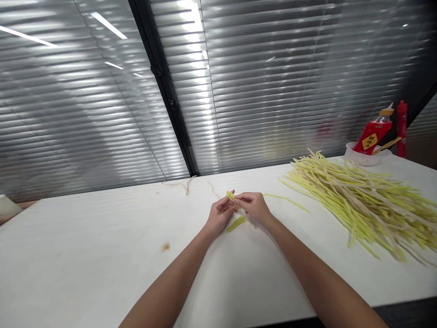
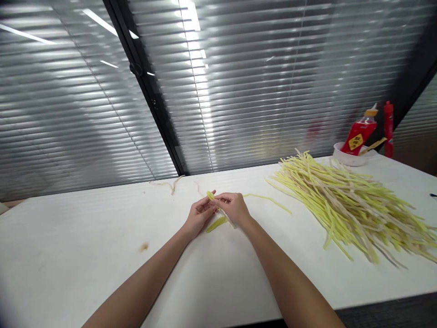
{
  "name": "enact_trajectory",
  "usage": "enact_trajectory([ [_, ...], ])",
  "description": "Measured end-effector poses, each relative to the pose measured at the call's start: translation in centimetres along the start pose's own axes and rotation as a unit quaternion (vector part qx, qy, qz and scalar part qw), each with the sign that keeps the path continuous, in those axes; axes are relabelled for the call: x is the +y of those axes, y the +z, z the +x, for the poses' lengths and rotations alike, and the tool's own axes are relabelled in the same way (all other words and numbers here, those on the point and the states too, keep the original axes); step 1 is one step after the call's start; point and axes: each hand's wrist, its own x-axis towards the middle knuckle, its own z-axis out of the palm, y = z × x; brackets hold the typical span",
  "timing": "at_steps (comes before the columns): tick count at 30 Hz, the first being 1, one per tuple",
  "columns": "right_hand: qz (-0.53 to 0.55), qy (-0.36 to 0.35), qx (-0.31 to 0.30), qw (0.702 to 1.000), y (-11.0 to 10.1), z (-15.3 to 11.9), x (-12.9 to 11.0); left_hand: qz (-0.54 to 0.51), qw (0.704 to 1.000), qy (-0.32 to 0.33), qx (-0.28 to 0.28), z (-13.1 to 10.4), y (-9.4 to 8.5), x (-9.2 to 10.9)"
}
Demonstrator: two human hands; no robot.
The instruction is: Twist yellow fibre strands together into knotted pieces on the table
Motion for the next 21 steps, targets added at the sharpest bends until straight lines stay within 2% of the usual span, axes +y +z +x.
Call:
enact_trajectory([
  [5,-0.125,-0.061,-0.013,0.99,-0.22,-0.24,0.0,0.023,1.0,-0.011,-0.005,0.04,-0.28,-0.01],
  [9,-0.242,-0.106,-0.009,0.964,-0.33,-0.19,-0.06,0.05,0.999,0.004,0.0,0.1,-0.32,-0.07],
  [12,-0.285,-0.117,-0.023,0.951,-0.3,-0.1,-0.1,0.055,0.998,0.009,0.02,0.12,-0.11,-0.12],
  [17,-0.232,-0.109,-0.043,0.966,-0.04,-0.09,-0.19,0.075,0.996,0.027,0.045,0.0,0.09,0.05],
  [21,-0.093,-0.051,-0.058,0.993,0.09,-0.05,-0.43,0.071,0.995,0.037,0.054,-0.07,-0.06,0.17],
])
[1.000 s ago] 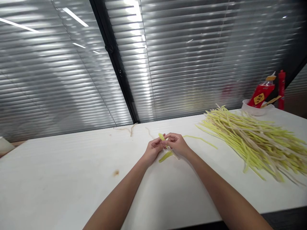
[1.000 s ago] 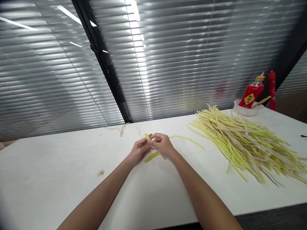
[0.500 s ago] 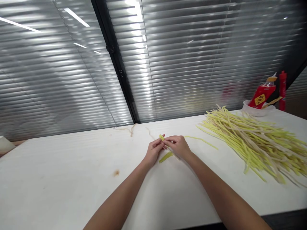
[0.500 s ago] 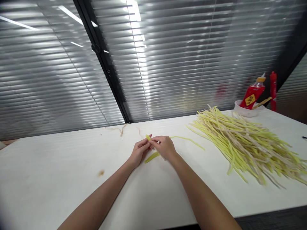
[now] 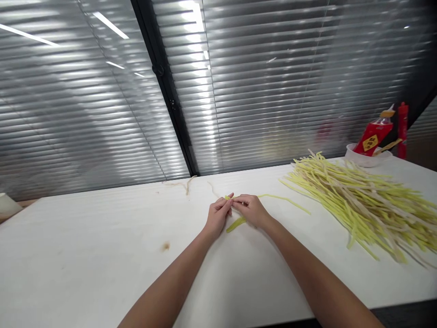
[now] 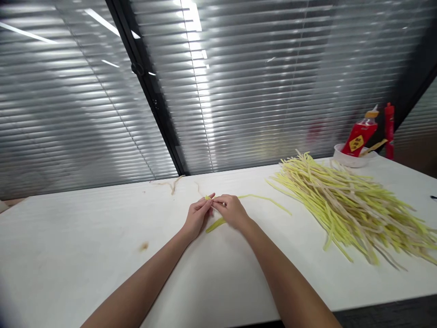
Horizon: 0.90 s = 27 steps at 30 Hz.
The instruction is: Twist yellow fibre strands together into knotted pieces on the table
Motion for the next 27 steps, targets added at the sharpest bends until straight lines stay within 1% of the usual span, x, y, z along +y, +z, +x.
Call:
enact_trajectory([
  [3,0.127,0.049,-0.05,0.989,-0.1,0.1,-0.3,-0.035,0.999,-0.016,0.008,0.0,-0.1,0.0],
  [5,0.173,0.091,-0.077,0.978,0.0,0.2,-0.4,-0.066,0.997,-0.03,0.01,0.1,-0.1,0.0],
  [6,0.19,0.115,-0.079,0.972,0.0,0.2,-0.4,-0.083,0.996,-0.038,0.012,0.1,-0.1,0.0],
  [9,0.251,0.186,-0.054,0.948,0.4,0.3,-0.2,-0.139,0.988,-0.06,0.021,0.2,0.0,0.0],
  [11,0.286,0.209,-0.026,0.935,0.6,0.3,0.1,-0.175,0.981,-0.073,0.041,0.3,-0.1,-0.1],
  [13,0.292,0.2,0.001,0.935,0.7,0.3,0.4,-0.205,0.972,-0.092,0.07,0.5,-0.1,-0.2],
  [15,0.279,0.17,0.025,0.945,0.7,0.4,0.6,-0.224,0.963,-0.11,0.098,0.6,-0.2,-0.3],
  [18,0.259,0.146,0.049,0.954,0.8,0.5,0.7,-0.239,0.955,-0.125,0.124,0.8,-0.2,-0.2],
  [21,0.249,0.154,0.062,0.954,0.9,0.5,0.6,-0.247,0.951,-0.132,0.131,0.7,-0.2,-0.1],
  [25,0.266,0.181,0.074,0.944,0.9,0.5,0.7,-0.255,0.951,-0.125,0.123,0.7,-0.3,-0.1],
  [27,0.26,0.184,0.072,0.945,0.9,0.5,0.8,-0.26,0.95,-0.123,0.12,0.8,-0.3,-0.3],
])
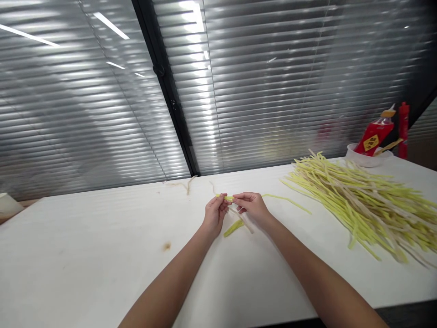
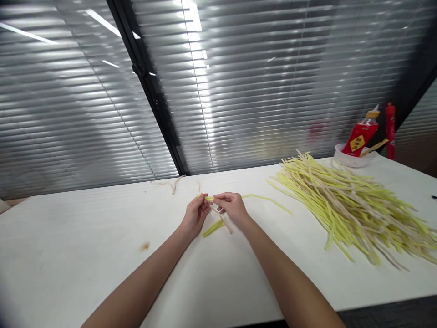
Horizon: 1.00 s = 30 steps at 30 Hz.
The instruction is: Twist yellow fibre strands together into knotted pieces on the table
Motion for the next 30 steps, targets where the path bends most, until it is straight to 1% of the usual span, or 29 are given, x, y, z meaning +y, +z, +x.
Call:
enact_trajectory([
  [2,-0.035,-0.026,-0.007,0.999,-0.04,-0.02,0.13,-0.007,1.0,0.002,-0.004,0.16,-0.11,-0.09],
  [4,-0.097,-0.079,-0.015,0.992,-0.03,-0.14,0.19,-0.014,1.0,0.006,-0.006,0.32,-0.22,-0.18],
  [8,-0.219,-0.193,-0.02,0.956,0.08,-0.44,0.06,-0.025,1.0,0.009,-0.005,0.51,-0.32,-0.28],
  [12,-0.287,-0.255,-0.016,0.923,0.14,-0.47,-0.02,-0.026,1.0,0.007,-0.003,0.56,-0.32,-0.31],
  [15,-0.322,-0.275,-0.01,0.906,0.16,-0.4,0.0,-0.025,1.0,0.004,-0.002,0.55,-0.3,-0.26],
  [17,-0.332,-0.28,-0.011,0.901,0.17,-0.39,0.03,-0.025,1.0,0.002,-0.003,0.49,-0.24,-0.18],
  [24,-0.334,-0.277,-0.019,0.901,0.13,-0.38,0.04,-0.025,1.0,-0.006,-0.007,0.23,-0.04,0.18],
  [30,-0.351,-0.277,-0.029,0.894,0.21,-0.25,0.12,-0.023,1.0,-0.004,-0.003,0.27,-0.02,0.24],
])
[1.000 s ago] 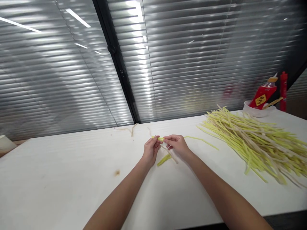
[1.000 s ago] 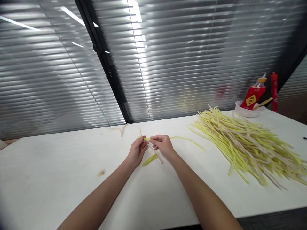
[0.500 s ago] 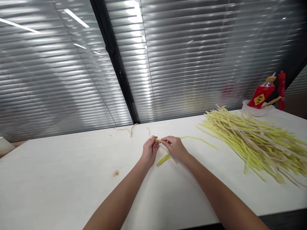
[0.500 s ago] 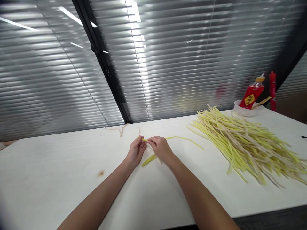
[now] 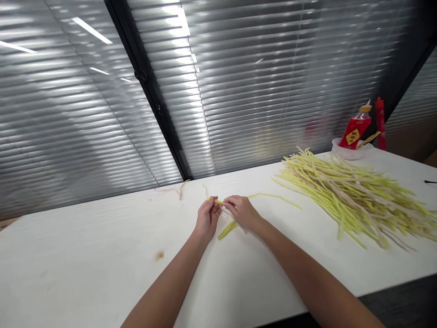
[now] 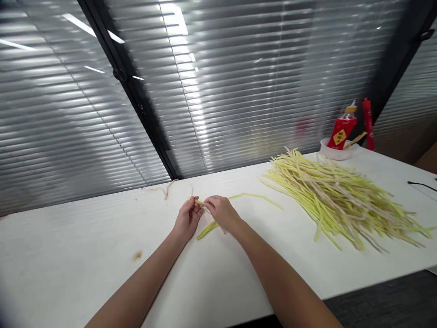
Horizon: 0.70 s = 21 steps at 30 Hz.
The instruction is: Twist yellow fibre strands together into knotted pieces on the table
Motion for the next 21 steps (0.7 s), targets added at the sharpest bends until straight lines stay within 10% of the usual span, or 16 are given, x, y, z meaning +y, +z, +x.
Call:
enact_trajectory([
  [21,-0.018,0.001,-0.028,0.999,-0.95,0.19,0.04,0.073,0.996,0.038,0.019,-0.17,0.09,-0.32],
])
